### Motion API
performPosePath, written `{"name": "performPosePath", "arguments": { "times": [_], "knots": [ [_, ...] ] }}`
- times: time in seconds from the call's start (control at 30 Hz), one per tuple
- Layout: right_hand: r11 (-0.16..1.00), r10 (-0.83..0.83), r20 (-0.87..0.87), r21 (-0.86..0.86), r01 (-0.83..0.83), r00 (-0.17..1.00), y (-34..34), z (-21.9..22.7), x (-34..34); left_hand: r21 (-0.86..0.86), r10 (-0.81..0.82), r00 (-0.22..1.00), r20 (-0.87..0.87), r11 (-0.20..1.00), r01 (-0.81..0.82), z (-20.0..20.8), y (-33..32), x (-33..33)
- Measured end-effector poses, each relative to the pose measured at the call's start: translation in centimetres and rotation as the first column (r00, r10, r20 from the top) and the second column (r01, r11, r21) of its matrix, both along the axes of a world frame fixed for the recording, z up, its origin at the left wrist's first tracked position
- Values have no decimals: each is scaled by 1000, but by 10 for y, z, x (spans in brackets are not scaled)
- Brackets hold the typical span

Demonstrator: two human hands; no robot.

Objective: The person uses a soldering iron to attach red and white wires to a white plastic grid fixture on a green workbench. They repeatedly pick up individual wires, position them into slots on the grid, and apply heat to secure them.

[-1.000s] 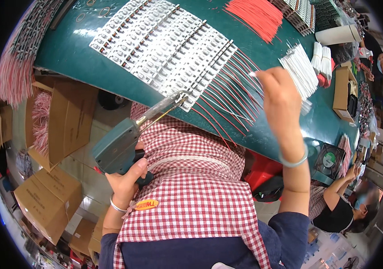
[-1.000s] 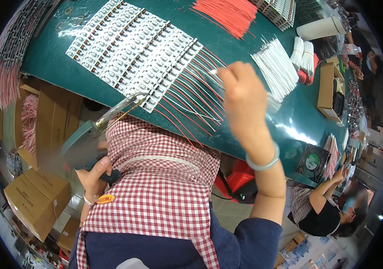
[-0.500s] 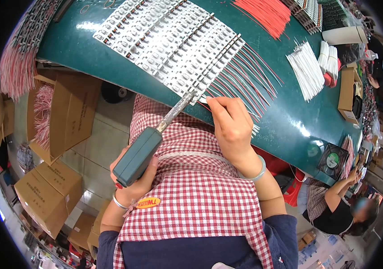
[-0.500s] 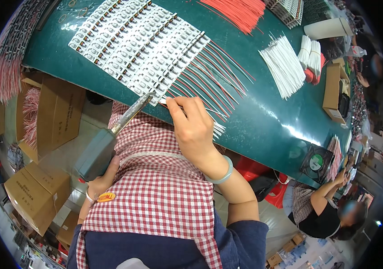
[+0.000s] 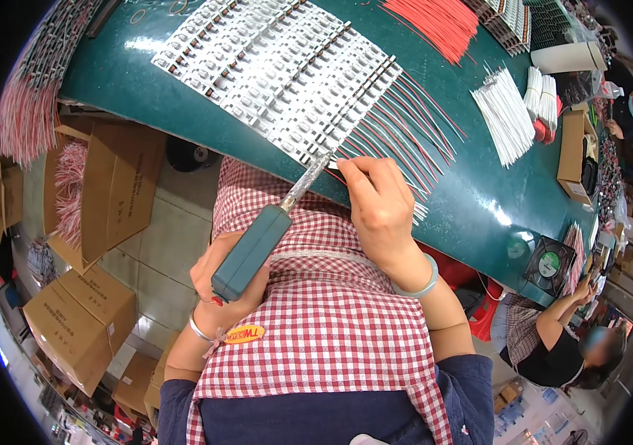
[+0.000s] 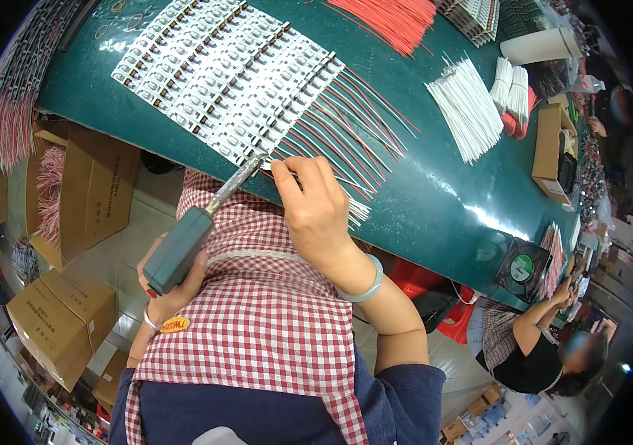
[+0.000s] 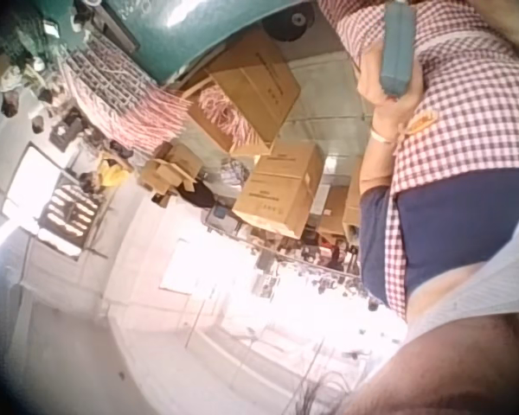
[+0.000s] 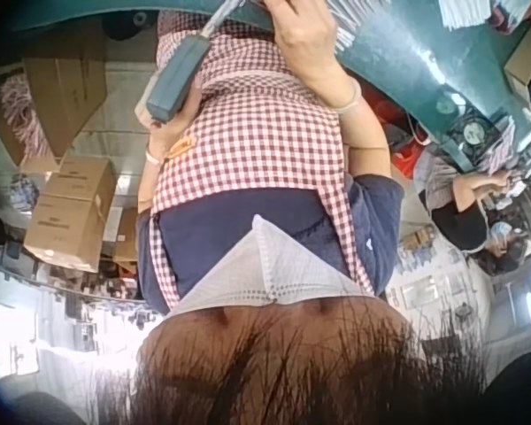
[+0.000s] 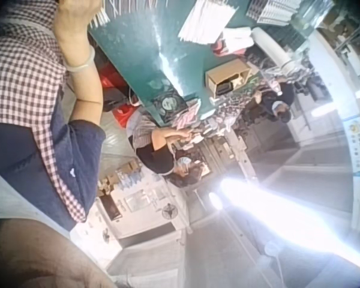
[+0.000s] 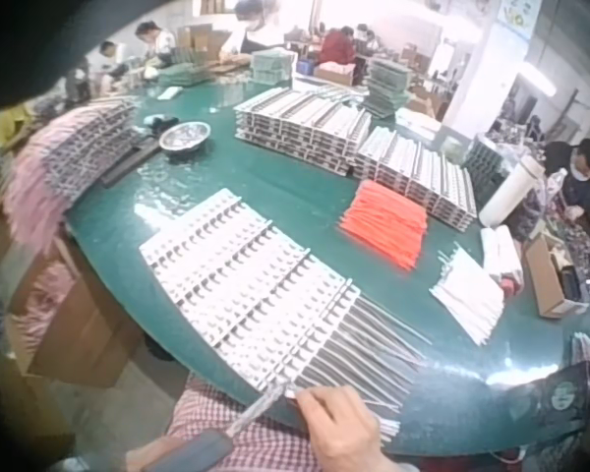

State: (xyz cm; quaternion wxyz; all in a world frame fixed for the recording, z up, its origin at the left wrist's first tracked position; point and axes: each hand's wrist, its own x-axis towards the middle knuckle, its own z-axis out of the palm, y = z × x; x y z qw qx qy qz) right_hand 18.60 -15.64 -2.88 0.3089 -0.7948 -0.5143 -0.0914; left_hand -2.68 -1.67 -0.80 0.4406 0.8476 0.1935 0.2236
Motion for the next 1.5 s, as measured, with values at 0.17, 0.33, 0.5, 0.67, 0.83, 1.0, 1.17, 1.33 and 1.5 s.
{"name": "performPosePath", "arguments": {
  "times": [0.17,0.33,0.5,0.67,0.83,1.0,1.17,1.33,1.5],
  "knots": [
    [1000,1,4,-1,-1,1000,1,0,0,104,-10,999,35,995,6,-7,1,-1],
    [1000,-3,7,-5,3,1000,1,1,0,16,66,997,-28,998,-66,-1,-5,-7],
    [1000,-9,14,-5,9,1000,1,0,0,-72,126,990,-71,989,-131,-5,-6,-22],
    [1000,-10,21,7,10,1000,2,-1,-1,-102,161,986,-40,981,-164,-11,-8,-26],
    [998,-7,43,67,4,999,-1,0,-3,-119,136,988,-71,982,-144,-6,-7,-26],
    [997,28,41,76,-31,999,-1,-2,-8,-208,150,981,-120,963,-172,-4,-11,-27],
    [998,25,36,63,-27,999,0,-6,-9,-76,95,993,-70,992,-100,-6,-9,-24],
    [998,21,46,53,-23,999,1,-6,-9,22,49,998,-29,999,-48,2,-5,-15],
    [999,-18,30,47,17,999,3,-1,-12,79,20,1000,-7,997,-19,-1,-2,-15]
  ]
}}
